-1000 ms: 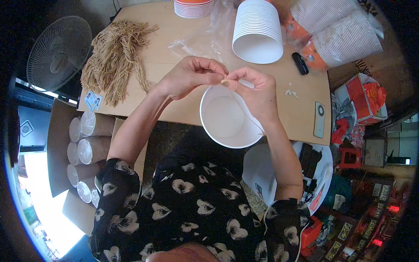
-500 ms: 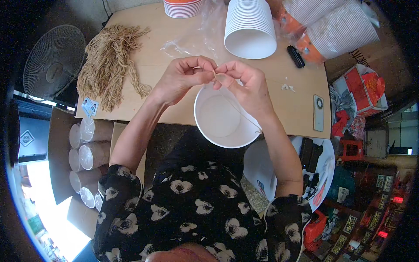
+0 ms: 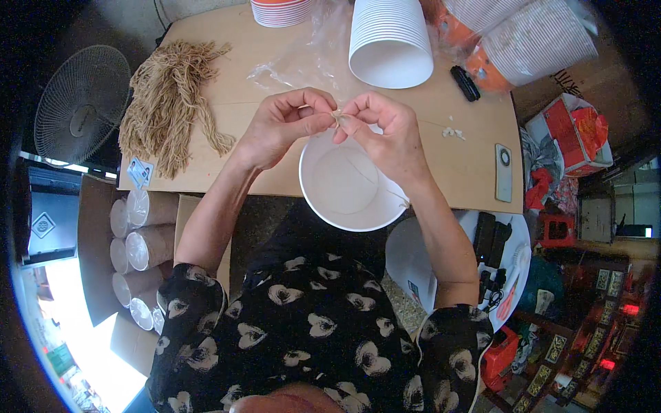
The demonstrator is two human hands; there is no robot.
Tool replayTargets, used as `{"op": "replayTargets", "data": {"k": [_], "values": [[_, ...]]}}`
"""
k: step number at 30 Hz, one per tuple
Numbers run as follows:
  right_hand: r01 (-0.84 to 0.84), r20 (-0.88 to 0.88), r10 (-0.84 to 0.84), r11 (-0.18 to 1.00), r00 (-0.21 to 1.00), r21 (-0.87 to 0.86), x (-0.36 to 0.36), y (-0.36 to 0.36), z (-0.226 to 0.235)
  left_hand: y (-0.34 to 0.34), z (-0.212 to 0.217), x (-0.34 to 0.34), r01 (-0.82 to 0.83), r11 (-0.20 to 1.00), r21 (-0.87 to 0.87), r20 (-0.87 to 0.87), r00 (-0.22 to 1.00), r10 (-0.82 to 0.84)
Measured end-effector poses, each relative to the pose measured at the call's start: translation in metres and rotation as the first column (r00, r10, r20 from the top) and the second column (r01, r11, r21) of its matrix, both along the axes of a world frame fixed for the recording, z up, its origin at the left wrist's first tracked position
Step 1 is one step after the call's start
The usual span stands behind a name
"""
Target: The recorder is threading thin rope handles through pre-made holes in paper buckets and tying or securing them.
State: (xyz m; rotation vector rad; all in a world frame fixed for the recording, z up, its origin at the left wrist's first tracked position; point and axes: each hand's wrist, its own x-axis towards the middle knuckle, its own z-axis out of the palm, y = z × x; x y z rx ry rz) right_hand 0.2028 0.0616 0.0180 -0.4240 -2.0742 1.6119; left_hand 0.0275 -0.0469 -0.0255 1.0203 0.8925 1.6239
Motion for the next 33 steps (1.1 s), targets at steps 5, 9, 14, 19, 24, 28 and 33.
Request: {"op": "replayTargets", "data": {"k": [5,9,14,19,24,28,33], "values": [[0.01,0.009,-0.01,1.0,1.0,-0.016,0.003,0.003,0.0,-0.001,-0.001,0.002,0.005,1.0,-0.016,0.037,0.999,-0.005],[0.022,-0.024,-0.024,0.998,0.999,-0.067,0.004,0.004,0.006,-0.002,0.004,0.002,0.017,0.999,-0.043,0.04,0.999,-0.015],[-0.036,0.016,0.036,0.999,0.999,0.005,0.004,0.006,0.002,0.0,0.002,0.003,0.002,1.0,-0.009,0.005,1.0,-0.002],[-0.015,0.023,0.015,1.0,1.0,0.021,0.003,0.005,-0.001,0.0,0.003,0.003,0.007,1.0,-0.018,-0.03,1.0,-0.007],[-0.017,-0.005,0.017,1.0,1.0,0.025,0.002,0.003,-0.001,-0.002,0.006,0.002,0.044,0.998,-0.046,0.014,0.999,-0.044],[0.031,-0.044,-0.031,0.999,0.999,0.006,0.002,0.007,-0.004,-0.001,0.003,0.002,0.041,0.999,-0.023,-0.003,0.999,-0.041],[0.087,-0.077,-0.084,0.996,0.993,0.032,0.0,0.006,-0.005,0.0,0.004,0.003,0.048,0.999,-0.022,-0.013,0.999,-0.048]]}}
